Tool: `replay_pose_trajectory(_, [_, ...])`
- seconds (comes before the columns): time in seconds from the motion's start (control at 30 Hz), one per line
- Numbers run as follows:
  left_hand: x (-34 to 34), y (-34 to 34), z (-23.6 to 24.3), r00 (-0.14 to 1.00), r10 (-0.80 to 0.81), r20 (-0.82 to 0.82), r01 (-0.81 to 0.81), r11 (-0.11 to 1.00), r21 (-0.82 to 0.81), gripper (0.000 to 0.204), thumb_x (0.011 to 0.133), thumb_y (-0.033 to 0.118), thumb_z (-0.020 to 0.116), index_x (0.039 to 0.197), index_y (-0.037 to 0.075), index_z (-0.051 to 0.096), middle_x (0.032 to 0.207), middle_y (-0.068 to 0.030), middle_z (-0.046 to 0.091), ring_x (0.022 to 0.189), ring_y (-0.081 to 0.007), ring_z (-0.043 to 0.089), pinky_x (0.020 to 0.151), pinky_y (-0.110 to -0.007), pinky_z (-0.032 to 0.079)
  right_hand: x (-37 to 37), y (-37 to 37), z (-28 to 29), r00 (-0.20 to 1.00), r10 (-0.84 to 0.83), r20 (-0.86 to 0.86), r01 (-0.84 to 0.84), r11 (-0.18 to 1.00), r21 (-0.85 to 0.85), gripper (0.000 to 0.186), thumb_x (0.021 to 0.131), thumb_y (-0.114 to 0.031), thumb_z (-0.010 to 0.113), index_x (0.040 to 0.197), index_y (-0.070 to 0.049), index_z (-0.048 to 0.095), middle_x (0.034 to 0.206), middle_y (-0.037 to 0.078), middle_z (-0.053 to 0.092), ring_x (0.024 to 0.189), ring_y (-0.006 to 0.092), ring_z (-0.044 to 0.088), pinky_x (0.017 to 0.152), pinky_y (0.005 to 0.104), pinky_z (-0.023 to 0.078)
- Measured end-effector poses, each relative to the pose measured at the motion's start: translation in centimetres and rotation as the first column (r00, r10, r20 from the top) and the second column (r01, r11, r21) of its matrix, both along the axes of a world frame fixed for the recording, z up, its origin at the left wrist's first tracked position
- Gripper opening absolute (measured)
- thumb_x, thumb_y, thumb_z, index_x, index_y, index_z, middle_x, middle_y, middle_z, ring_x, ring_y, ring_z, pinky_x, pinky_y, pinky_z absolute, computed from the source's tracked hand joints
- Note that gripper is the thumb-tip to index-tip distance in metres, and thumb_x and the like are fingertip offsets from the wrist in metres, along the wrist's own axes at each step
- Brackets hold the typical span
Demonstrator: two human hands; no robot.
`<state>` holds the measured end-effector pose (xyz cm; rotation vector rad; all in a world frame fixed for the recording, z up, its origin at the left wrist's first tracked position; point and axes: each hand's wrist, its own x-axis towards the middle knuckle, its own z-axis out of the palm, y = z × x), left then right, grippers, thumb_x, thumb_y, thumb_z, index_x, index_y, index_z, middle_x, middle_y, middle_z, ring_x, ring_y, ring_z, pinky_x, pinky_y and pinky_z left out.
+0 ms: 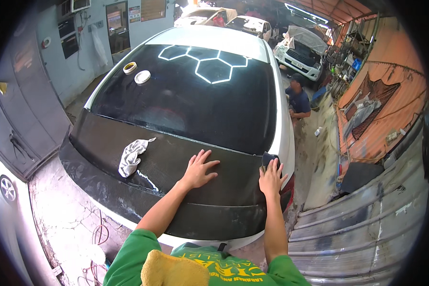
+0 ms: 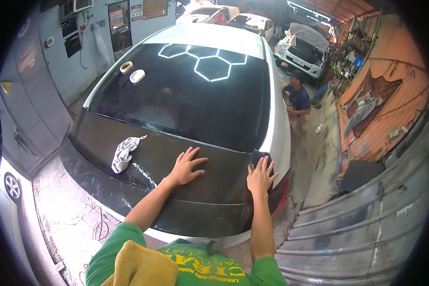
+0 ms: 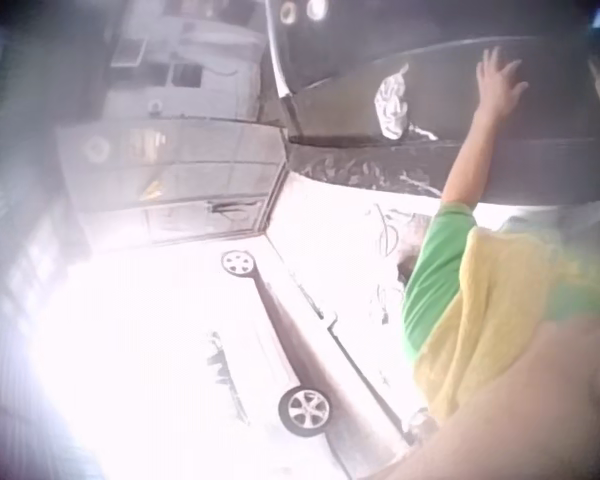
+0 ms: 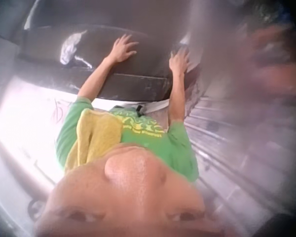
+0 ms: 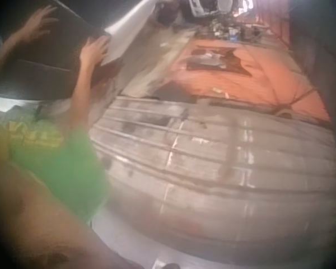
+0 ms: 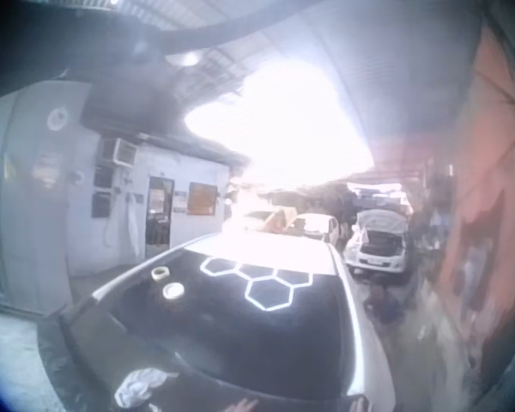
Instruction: The person is applying a carbon-fiber style vinyl wrap to a car spoiler by using a squeegee and a cloth to smooth the material while spraying liquid onto the surface.
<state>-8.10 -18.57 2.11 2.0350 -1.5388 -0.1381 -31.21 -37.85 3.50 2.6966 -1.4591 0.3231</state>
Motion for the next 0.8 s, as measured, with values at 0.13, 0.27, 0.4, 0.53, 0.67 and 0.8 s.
replay_pose_trajectory(0.13, [0.1, 0.5, 0.4, 1.0, 0.013, 0.007, -0.013, 1.0, 0.022, 0.052, 0.088, 0.041, 0.067, 0.137, 0.025, 0.058, 0.158, -0.0154, 0.03, 0.149, -0.0366, 0.02, 0.119, -0.054, 0.017, -1.6, 4.4, -1.7, 0.995, 0.1, -0.012, -0.1, 0.995, -0.003, 0.074, 0.095, -0.045, 0.055, 0.15, 0.001, 0.036, 0.162, 0.015, 0.023, 0.148, 0.0404, 0.021, 0.112, 0.0699, 0.016])
replay_pose_trajectory(0.27, [0.0, 0.2, 0.2, 1.0, 0.016, 0.007, -0.016, 1.0, 0.02, 0.052, 0.088, 0.041, 0.067, 0.137, 0.025, 0.058, 0.158, -0.0149, 0.029, 0.15, -0.037, 0.017, 0.119, -0.056, 0.016, -0.7, 4.8, -0.8, 0.979, 0.198, -0.045, -0.2, 0.979, -0.041, 0.07, 0.097, -0.046, 0.052, 0.145, 0.004, 0.042, 0.158, 0.018, 0.032, 0.148, 0.0406, 0.022, 0.113, 0.0702, 0.013])
replay_pose_trajectory(0.4, [0.1, -0.1, -0.3, 1.0, 0.001, 0.009, -0.001, 1.0, -0.015, 0.052, 0.089, 0.041, 0.067, 0.137, 0.026, 0.058, 0.158, -0.0151, 0.029, 0.149, -0.0376, 0.019, 0.118, -0.056, 0.017, 1.6, 1.6, -1.0, 0.978, 0.191, -0.084, -0.201, 0.972, -0.125, 0.07, 0.098, -0.047, 0.047, 0.143, 0.007, 0.044, 0.156, 0.019, 0.036, 0.148, 0.0379, 0.021, 0.115, 0.0676, 0.01])
replay_pose_trajectory(0.53, [0.1, 0.8, 0.1, 1.0, 0.015, -0.005, -0.015, 0.999, 0.03, 0.052, 0.089, 0.041, 0.067, 0.138, 0.026, 0.057, 0.158, -0.015, 0.03, 0.149, -0.0382, 0.02, 0.119, -0.056, 0.018, 1.3, 7.9, -1.1, 0.964, 0.238, -0.115, -0.231, 0.97, 0.07, 0.076, 0.096, -0.05, 0.051, 0.144, 0.008, 0.041, 0.156, 0.024, 0.032, 0.148, 0.0375, 0.022, 0.115, 0.0676, 0.004])
replay_pose_trajectory(0.67, [0.2, 0.3, 0.1, 1.0, 0.007, -0.002, -0.007, 1.0, -0.025, 0.051, 0.087, 0.04, 0.068, 0.135, 0.025, 0.06, 0.157, -0.0152, 0.032, 0.148, -0.0369, 0.023, 0.118, -0.055, 0.021, 1.9, 3.6, -0.1, 0.979, 0.182, -0.093, -0.188, 0.981, -0.052, 0.071, 0.098, -0.049, 0.047, 0.145, 0.005, 0.043, 0.156, 0.02, 0.034, 0.147, 0.0399, 0.023, 0.115, 0.0681, 0.006])
replay_pose_trajectory(0.8, [0.5, 0.1, -0.8, 1.0, 0.0, 0.005, 0.0, 0.996, -0.087, 0.048, 0.087, 0.04, 0.068, 0.133, 0.025, 0.061, 0.156, -0.0149, 0.035, 0.148, -0.0368, 0.025, 0.118, -0.054, 0.023, 3.4, 1.9, 0.0, 0.981, 0.116, -0.157, -0.125, 0.991, -0.052, 0.074, 0.099, -0.049, 0.045, 0.145, 0.009, 0.04, 0.156, 0.023, 0.033, 0.148, 0.038, 0.022, 0.116, 0.0664, 0.007])
